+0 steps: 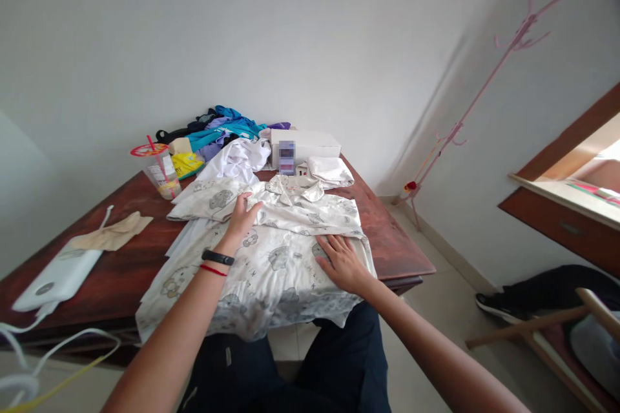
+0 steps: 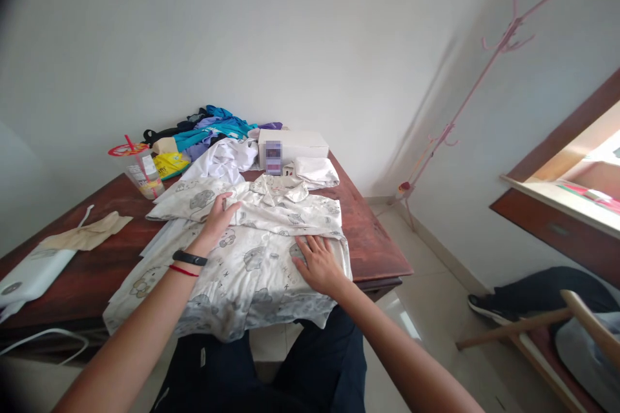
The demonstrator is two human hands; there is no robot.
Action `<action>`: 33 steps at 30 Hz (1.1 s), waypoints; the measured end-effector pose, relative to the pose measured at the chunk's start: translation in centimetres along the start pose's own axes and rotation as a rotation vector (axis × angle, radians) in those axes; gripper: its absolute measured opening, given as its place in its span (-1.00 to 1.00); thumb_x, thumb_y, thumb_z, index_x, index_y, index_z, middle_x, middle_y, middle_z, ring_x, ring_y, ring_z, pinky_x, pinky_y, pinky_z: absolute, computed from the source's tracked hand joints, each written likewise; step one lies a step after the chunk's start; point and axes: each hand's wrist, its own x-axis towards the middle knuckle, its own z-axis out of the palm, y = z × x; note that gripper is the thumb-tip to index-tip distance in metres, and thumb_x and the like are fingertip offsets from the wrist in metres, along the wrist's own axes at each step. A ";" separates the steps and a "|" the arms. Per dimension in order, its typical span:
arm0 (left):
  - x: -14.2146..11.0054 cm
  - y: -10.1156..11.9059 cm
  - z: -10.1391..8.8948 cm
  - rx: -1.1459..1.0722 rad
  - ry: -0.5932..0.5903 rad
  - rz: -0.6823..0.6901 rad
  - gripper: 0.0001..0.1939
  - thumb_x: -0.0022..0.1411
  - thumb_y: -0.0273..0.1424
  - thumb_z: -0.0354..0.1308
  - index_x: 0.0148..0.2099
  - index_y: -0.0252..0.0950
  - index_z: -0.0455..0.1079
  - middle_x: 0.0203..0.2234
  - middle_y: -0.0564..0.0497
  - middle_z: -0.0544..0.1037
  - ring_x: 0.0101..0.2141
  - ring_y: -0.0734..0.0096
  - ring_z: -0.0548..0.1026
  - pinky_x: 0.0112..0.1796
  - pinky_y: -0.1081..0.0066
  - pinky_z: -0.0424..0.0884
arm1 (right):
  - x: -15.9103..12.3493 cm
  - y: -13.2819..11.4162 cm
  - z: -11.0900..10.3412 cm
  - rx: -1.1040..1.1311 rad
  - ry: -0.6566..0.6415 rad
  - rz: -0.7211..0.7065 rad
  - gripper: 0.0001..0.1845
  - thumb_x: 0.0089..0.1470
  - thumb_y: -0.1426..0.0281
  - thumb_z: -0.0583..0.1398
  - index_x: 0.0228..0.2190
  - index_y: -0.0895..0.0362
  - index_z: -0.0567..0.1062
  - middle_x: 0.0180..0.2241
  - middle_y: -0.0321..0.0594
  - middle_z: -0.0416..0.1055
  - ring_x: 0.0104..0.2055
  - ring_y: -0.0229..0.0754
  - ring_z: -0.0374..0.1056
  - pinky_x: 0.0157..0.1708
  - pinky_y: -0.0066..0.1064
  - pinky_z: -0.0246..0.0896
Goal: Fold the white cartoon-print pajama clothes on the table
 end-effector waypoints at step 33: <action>-0.9 1.9 -0.1 0.107 0.022 0.165 -0.72 0.09 -0.45 0.14 -0.09 -0.26 0.41 -0.34 0.04 0.43 -0.31 0.36 0.46 -0.22 0.42 0.43 | -0.2 0.2 1.1 0.068 0.095 0.122 -0.29 0.33 -0.03 -0.01 0.32 0.11 0.30 0.32 0.08 0.25 0.34 0.24 0.12 0.31 0.10 -0.14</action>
